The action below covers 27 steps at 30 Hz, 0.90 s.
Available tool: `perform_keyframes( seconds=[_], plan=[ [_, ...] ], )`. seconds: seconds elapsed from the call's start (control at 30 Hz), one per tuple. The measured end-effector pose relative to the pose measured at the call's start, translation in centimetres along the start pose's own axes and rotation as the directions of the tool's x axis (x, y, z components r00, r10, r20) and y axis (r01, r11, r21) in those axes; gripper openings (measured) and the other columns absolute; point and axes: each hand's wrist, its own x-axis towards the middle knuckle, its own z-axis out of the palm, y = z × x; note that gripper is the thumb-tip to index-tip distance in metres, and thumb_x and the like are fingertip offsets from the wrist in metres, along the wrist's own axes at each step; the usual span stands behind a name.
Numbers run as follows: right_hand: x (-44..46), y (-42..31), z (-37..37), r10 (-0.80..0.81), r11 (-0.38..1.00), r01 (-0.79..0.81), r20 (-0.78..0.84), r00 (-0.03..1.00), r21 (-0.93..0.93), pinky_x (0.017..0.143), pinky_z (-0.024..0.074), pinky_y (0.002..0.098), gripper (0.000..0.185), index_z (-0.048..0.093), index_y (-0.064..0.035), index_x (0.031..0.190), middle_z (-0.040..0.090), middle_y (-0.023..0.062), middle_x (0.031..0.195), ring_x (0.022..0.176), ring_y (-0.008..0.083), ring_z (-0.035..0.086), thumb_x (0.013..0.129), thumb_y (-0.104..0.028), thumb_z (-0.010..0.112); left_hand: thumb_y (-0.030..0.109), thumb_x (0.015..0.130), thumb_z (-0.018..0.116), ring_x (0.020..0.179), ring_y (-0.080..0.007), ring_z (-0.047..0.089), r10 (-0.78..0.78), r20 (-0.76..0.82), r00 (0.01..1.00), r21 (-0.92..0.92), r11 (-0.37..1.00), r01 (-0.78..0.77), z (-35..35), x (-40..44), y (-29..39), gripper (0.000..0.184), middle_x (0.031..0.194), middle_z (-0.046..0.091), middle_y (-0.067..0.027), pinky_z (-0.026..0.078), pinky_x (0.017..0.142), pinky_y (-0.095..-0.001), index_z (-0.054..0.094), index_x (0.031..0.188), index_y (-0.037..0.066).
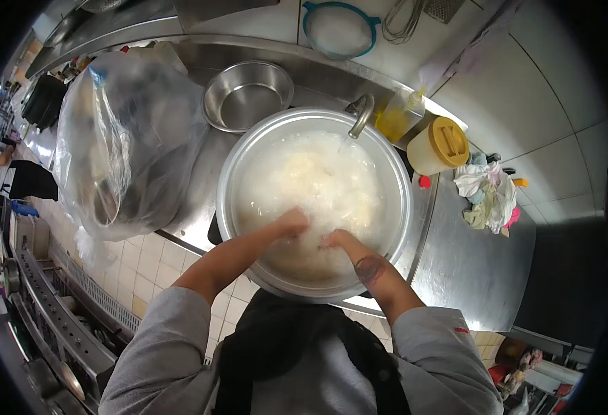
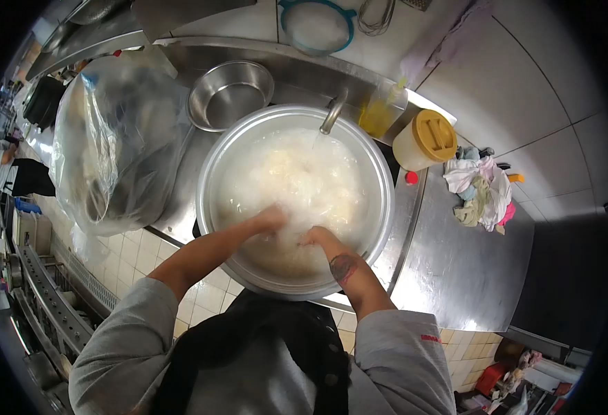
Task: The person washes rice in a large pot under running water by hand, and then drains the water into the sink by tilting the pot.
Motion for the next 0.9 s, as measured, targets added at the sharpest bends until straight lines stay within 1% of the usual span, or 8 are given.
perform_keyframes(
  seconds=[0.03,0.13,0.23,0.33,0.43,0.57,0.73,0.9],
  plan=[
    [0.8,0.7,-0.3,-0.058,0.998,0.06,-0.112,0.992,0.01,0.098,0.0356,0.0434,0.05,0.044,-0.0069,0.128,0.053,0.0167,0.123,0.115,0.0298,0.049,0.09,-0.039,0.038,0.018,0.074,0.05,0.084,-0.0345,0.059,0.151,-0.058,0.987,0.254,0.958,-0.132,0.2,0.6,-0.5,0.022,0.091,0.062,-0.0205,0.046,0.076,-0.0449,0.063,0.075,0.0],
    [2.3,2.0,-3.2,-0.1,0.992,0.121,-0.441,0.892,0.021,0.097,0.0367,0.0433,0.046,0.047,-0.007,0.125,0.053,0.016,0.122,0.114,0.0297,0.049,0.09,-0.036,0.039,0.015,0.074,0.05,0.091,-0.0359,0.057,-0.185,-0.165,0.969,-0.008,0.982,0.187,-3.3,1.3,0.7,0.023,0.097,0.06,-0.0227,0.044,0.081,-0.0452,0.061,0.084,-0.002],
    [3.3,2.8,-6.6,-0.055,0.986,0.148,-0.698,0.714,0.074,0.096,0.0379,0.0432,0.042,0.05,-0.007,0.121,0.054,0.0153,0.121,0.114,0.0295,0.05,0.089,-0.032,0.04,0.014,0.073,0.052,0.091,-0.0378,0.056,-0.207,-0.458,0.864,-0.234,0.966,0.107,-4.0,3.3,-0.7,0.028,0.098,0.059,-0.0237,0.044,0.084,-0.0445,0.059,0.094,-0.003],
    [3.0,3.2,-9.9,0.028,0.981,0.139,-0.803,0.595,0.137,0.095,0.039,0.043,0.038,0.053,-0.0071,0.117,0.055,0.0146,0.12,0.113,0.0294,0.05,0.088,-0.029,0.041,0.014,0.074,0.053,0.095,-0.0368,0.057,-0.193,-0.1,0.976,-0.129,0.975,0.18,-3.9,5.6,-4.3,0.04,0.106,0.057,-0.024,0.043,0.087,-0.0427,0.053,0.11,-0.003],
    [1.3,3.8,-11.0,0.1,0.985,0.073,-0.858,0.503,0.157,0.094,0.0401,0.0429,0.035,0.056,-0.0071,0.113,0.055,0.014,0.119,0.112,0.0292,0.051,0.088,-0.026,0.042,0.023,0.077,0.056,0.108,-0.0291,0.055,-0.422,0.031,0.906,-0.148,0.894,0.422,-5.6,3.2,-4.5,0.043,0.118,0.055,-0.0183,0.045,0.087,-0.0425,0.056,0.113,0.0],
    [-1.5,4.9,-9.1,0.165,0.986,-0.083,-0.905,0.392,0.144,0.092,0.0417,0.0428,0.031,0.06,-0.0072,0.108,0.056,0.013,0.118,0.112,0.029,0.051,0.087,-0.021,0.043,0.029,0.079,0.055,0.11,-0.0265,0.054,-0.603,0.098,0.792,0.301,0.776,0.554,-6.6,0.4,-3.9,0.04,0.122,0.055,-0.0106,0.044,0.089,-0.0428,0.06,0.114,0.01],
    [-4.8,5.1,-5.3,0.054,0.884,-0.379,-0.746,0.664,-0.274,0.086,0.0456,0.0437,0.028,0.064,-0.0052,0.101,0.06,0.0142,0.111,0.107,0.03,0.055,0.082,-0.018,0.049,0.034,0.077,0.058,0.111,-0.0267,0.054,-0.505,0.239,0.83,0.479,0.804,0.351,-7.4,-3.5,-1.1,0.042,0.12,0.057,-0.0114,0.043,0.089,-0.0434,0.062,0.111,0.01],
    [-2.0,5.4,-2.6,-0.007,0.963,-0.119,-0.468,0.884,-0.241,0.085,0.0459,0.0445,0.028,0.064,-0.005,0.101,0.061,0.015,0.109,0.105,0.0305,0.056,0.08,-0.018,0.052,0.034,0.075,0.06,0.107,-0.0262,0.055,-0.427,0.324,0.844,-0.14,0.861,0.489,-2.8,-4.3,-0.4,0.045,0.111,0.06,-0.0156,0.045,0.084,-0.0399,0.062,0.106,0.001]
  ],
)
